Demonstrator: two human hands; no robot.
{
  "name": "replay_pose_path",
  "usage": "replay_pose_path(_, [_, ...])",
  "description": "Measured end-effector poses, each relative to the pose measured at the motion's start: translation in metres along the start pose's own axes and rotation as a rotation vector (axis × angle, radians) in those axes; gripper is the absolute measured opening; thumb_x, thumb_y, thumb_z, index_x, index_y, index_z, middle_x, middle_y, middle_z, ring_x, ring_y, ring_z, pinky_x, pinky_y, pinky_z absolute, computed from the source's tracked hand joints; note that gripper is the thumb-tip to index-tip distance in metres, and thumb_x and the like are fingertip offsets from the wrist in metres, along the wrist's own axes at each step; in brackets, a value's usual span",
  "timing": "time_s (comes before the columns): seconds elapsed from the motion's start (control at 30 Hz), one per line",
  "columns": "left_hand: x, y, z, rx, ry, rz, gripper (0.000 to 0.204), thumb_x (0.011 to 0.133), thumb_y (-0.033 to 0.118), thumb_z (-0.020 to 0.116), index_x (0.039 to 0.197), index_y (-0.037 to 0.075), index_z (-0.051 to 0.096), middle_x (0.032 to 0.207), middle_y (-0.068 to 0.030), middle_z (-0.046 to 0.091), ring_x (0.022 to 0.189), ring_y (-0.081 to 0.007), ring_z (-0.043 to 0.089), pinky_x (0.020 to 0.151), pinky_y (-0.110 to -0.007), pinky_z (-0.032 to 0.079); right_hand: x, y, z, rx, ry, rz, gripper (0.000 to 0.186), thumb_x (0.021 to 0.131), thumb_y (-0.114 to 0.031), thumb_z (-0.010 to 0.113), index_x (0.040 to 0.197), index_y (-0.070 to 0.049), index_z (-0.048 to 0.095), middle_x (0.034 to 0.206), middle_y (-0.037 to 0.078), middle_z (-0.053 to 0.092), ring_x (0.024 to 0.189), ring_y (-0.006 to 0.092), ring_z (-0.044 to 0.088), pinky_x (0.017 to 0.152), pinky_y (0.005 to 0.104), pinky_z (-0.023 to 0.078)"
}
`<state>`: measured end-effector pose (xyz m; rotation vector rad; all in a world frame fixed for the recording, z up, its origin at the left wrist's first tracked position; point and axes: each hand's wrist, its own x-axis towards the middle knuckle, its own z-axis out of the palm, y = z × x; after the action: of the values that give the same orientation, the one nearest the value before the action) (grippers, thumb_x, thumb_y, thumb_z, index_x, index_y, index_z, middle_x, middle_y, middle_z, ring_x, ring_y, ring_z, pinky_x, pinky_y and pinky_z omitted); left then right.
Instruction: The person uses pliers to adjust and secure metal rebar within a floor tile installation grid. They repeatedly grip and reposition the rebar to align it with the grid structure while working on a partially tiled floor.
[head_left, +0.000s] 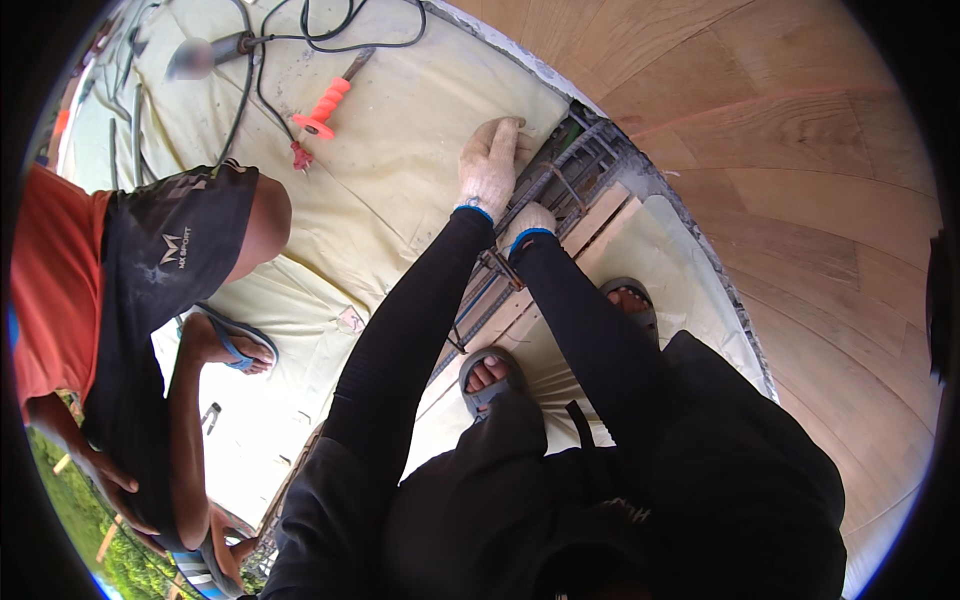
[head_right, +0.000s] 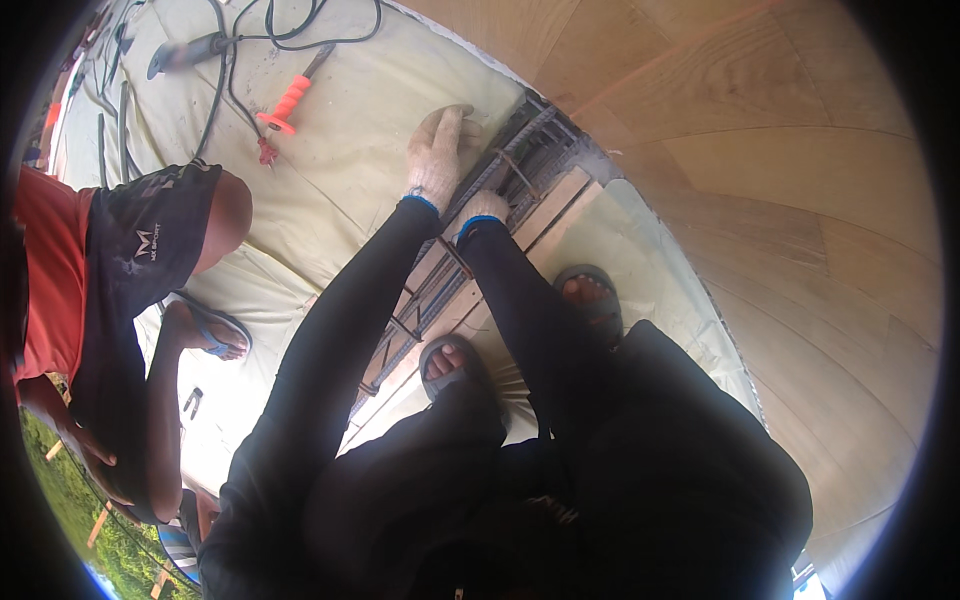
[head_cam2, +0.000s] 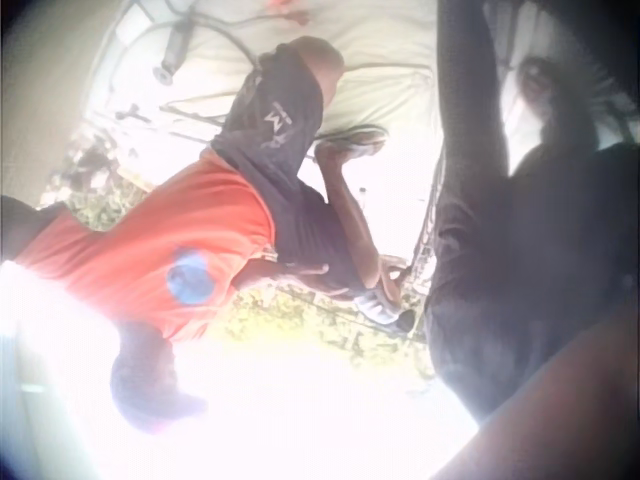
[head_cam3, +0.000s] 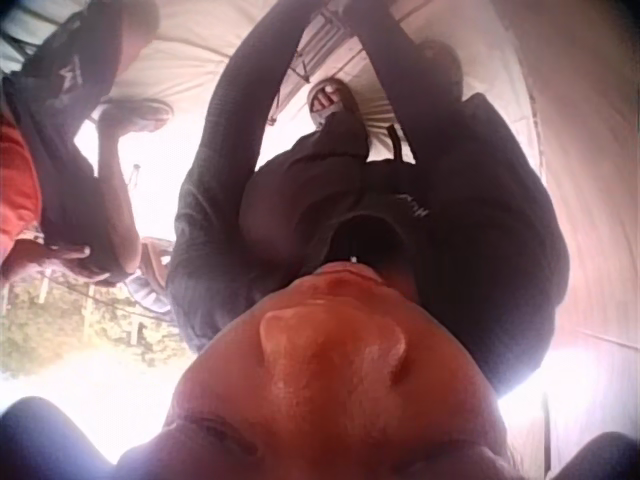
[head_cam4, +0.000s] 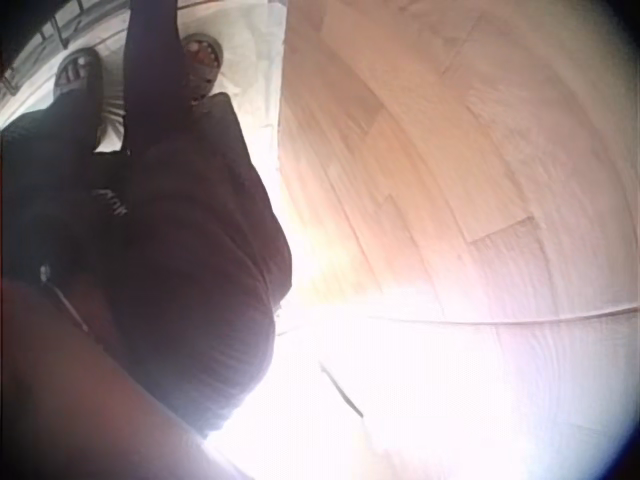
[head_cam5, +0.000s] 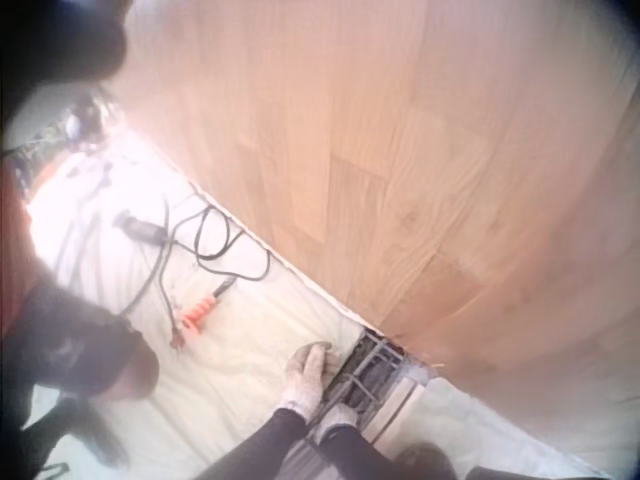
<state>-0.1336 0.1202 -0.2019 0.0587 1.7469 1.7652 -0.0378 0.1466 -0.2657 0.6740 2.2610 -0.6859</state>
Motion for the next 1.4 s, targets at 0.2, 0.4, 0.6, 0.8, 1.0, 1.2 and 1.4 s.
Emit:
replay_pose_path(0.2, [0.032,0.003,0.012,-0.207,0.293,0.007,0.040,0.113,0.031,0.058,0.130,-0.003,0.071,0.101,-0.0119,0.077,0.085,-0.0177,0.072,0.081,-0.034,0.060,-0.010,-0.005,-0.010,0.026,-0.024,0.040,0.054,0.087,-0.057,0.078,0.120,-0.015,0.083,0.128,0.014,0.080,0.122,0.0320,0.076,0.103,0.0415,0.062])
replay_pose_path(0.4, [0.011,0.071,0.004,-0.097,0.087,0.122,0.038,0.113,0.024,0.059,0.137,-0.005,0.067,0.105,-0.0125,0.077,0.091,-0.0175,0.072,0.089,-0.034,0.061,0.003,0.011,0.011,-0.027,0.035,0.006,0.041,0.087,-0.050,0.080,0.107,-0.014,0.086,0.119,0.018,0.081,0.115,0.0364,0.077,0.099,0.0434,0.063])
replay_pose_path(0.6, [-0.051,0.031,-0.060,0.048,0.255,0.069,0.036,0.112,0.022,0.060,0.136,-0.004,0.068,0.105,-0.0119,0.076,0.097,-0.0172,0.071,0.094,-0.033,0.060,-0.031,-0.003,-0.021,-0.081,0.040,-0.038,0.038,0.092,-0.044,0.077,0.104,-0.010,0.087,0.115,0.019,0.082,0.113,0.0341,0.078,0.098,0.0445,0.062])
replay_pose_path(0.8, [-0.089,0.010,-0.077,0.096,0.247,0.035,0.036,0.112,0.022,0.060,0.137,-0.003,0.068,0.108,-0.0103,0.076,0.101,-0.0186,0.072,0.096,-0.034,0.058,-0.037,0.025,-0.033,-0.213,0.097,-0.296,0.034,0.081,-0.035,0.085,0.087,-0.001,0.080,0.097,0.027,0.077,0.096,0.0471,0.075,0.087,0.0524,0.061])
replay_pose_path(1.0, [-0.112,-0.010,-0.083,0.214,0.241,0.023,0.030,0.111,0.020,0.063,0.131,0.000,0.071,0.102,-0.0099,0.078,0.095,-0.0152,0.072,0.091,-0.031,0.057,-0.078,0.012,-0.126,0.705,-0.303,0.147,0.028,0.105,-0.024,0.064,0.099,0.003,0.072,0.081,0.015,0.071,0.056,0.0266,0.066,0.045,0.0410,0.048])
replay_pose_path(1.2, [-0.116,-0.006,-0.076,0.206,0.237,0.008,0.027,0.109,0.017,0.063,0.128,0.000,0.073,0.107,-0.0122,0.078,0.098,-0.0173,0.075,0.087,-0.033,0.059,-0.113,0.009,-0.209,0.597,-0.310,0.159,0.032,0.107,-0.021,0.060,0.125,0.000,0.077,0.068,0.004,0.057,0.045,0.0122,0.044,0.040,0.0315,0.035])
replay_pose_path(1.4, [-0.115,-0.004,-0.082,0.337,0.193,0.118,0.030,0.107,0.012,0.059,0.131,0.001,0.072,0.114,-0.0141,0.079,0.105,-0.0211,0.076,0.095,-0.036,0.060,-0.146,0.017,-0.273,0.680,-0.505,-0.055,0.044,0.108,-0.007,0.044,0.138,-0.001,0.076,0.064,-0.006,0.041,0.047,0.0041,0.032,0.040,0.0251,0.027])
